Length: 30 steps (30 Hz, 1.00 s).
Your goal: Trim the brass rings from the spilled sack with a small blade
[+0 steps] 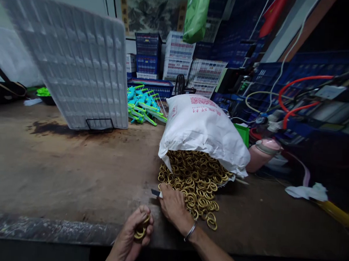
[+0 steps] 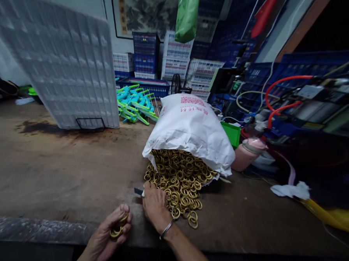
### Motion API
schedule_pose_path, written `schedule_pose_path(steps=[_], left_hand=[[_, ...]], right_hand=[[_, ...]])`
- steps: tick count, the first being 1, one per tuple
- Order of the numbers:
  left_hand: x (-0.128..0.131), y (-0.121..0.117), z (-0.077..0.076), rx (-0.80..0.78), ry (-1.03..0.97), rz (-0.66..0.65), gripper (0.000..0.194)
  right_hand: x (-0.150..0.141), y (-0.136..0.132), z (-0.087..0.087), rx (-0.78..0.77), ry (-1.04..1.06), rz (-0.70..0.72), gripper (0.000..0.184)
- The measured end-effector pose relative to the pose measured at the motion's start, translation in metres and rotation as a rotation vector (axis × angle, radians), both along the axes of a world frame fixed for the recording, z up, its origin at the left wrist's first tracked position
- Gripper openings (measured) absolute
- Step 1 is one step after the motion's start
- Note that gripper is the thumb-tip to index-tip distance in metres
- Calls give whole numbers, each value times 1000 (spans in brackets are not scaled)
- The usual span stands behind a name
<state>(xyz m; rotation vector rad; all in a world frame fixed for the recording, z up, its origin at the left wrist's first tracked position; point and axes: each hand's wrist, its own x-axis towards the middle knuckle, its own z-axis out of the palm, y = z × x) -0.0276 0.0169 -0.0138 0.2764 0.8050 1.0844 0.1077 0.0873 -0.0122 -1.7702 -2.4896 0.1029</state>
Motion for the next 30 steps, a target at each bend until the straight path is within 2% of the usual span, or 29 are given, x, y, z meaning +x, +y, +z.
schedule_pose_path(steps=[5,8,10,14,18,20,26,30], left_hand=[[2,4,-1,-27,-67,12,22],[6,7,-4,-67,-57,41,27],[9,10,-7,-50,5,67,30],[17,17,-9,50,204,100,35],[25,23,-4,109,427,123,43],[29,25,-1,145,506,111,46],[35,29,2,232,663,68,35],[35,30,3,377,806,124,26]], right_hand=[[4,-3,2,-42,76,-5,28],[8,0,0,-62,209,-7,32],[10,3,0,-92,371,-25,29],[13,7,6,-233,817,-56,5],[17,3,5,-398,1156,27,12],[19,-1,3,-435,1205,34,13],[23,-6,2,-503,1237,31,18],[27,-5,2,-490,1209,28,23]])
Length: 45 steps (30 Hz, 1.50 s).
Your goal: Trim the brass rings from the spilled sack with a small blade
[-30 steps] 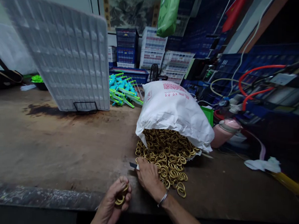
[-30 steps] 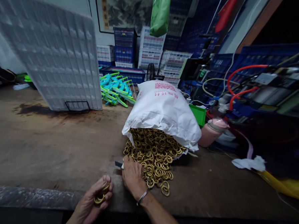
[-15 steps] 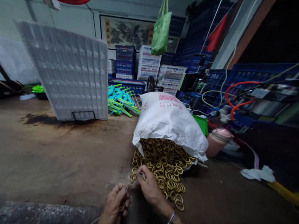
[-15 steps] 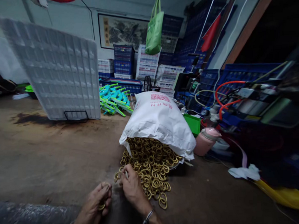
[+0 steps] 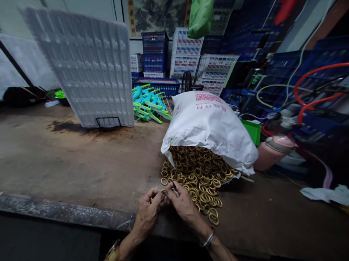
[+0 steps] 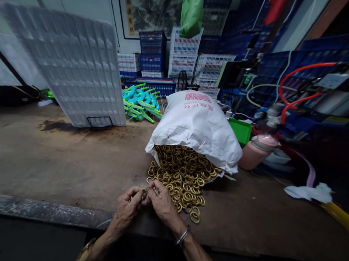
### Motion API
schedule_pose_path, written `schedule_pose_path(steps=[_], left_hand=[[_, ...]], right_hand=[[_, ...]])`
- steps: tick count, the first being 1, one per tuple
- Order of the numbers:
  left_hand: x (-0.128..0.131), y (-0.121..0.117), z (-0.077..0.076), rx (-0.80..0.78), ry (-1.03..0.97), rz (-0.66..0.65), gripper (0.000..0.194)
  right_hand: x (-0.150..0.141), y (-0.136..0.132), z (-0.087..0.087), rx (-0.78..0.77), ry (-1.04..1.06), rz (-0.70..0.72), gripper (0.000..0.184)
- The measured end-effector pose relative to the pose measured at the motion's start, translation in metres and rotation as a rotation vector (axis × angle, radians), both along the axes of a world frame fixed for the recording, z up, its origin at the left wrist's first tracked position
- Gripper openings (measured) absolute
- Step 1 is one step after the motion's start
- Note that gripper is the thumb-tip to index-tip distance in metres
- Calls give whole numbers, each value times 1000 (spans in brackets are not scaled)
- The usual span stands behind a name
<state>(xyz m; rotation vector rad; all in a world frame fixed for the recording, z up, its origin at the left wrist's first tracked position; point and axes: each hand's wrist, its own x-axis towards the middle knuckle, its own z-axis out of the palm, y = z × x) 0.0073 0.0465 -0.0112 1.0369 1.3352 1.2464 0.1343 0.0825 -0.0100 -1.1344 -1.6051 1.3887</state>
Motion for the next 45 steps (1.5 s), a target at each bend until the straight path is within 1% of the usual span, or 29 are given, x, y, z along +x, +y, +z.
schedule_pose_path(steps=[2,4,5,7,9,10,11,13,15,17,19,21,24,30,34,38,41,45], left_hand=[[0,-1,2,97,81,-17,22],[1,-2,3,132,103,-50,20],[2,-3,3,102,79,-68,20],[4,-4,2,-37,-11,-100,24],[5,-4,0,-182,-100,-123,28],[5,-4,-1,-224,-133,-132,30],[5,-5,-1,-239,-160,-140,31],[5,-5,-3,-223,-218,-148,30],[4,-6,-3,-207,-281,-158,28],[3,-7,-2,-206,-324,-150,27],[3,-7,-1,-218,-340,-132,27],[4,-6,0,-220,-337,-106,28],[6,-6,1,-219,-308,-72,32],[6,-6,4,-247,-212,-37,33],[4,-8,1,-252,-172,-30,32],[-1,-14,-5,-224,-194,-40,32],[-7,-18,-7,-242,-238,-8,33],[-15,-22,-4,-248,-292,23,34]], right_hand=[[1,1,0,-3,-3,8,26],[2,2,1,-28,-4,1,26],[2,2,1,-43,-9,-10,25],[1,1,2,-45,-41,-40,22],[0,0,3,-6,-95,-60,19],[0,-1,3,17,-118,-60,18],[-1,-1,3,34,-130,-56,18],[-1,0,2,36,-119,-37,18],[1,1,0,46,-124,-47,20],[2,0,-3,113,-225,-87,21],[4,-2,-6,224,-392,-95,18],[5,-6,-9,307,-554,-43,17],[5,-12,-10,364,-705,36,28],[1,-15,-12,386,-818,45,29],[-2,-15,-13,383,-892,62,30],[-6,-15,-7,367,-927,125,30],[-12,-17,-3,380,-948,157,31],[-24,-21,-7,410,-994,146,31]])
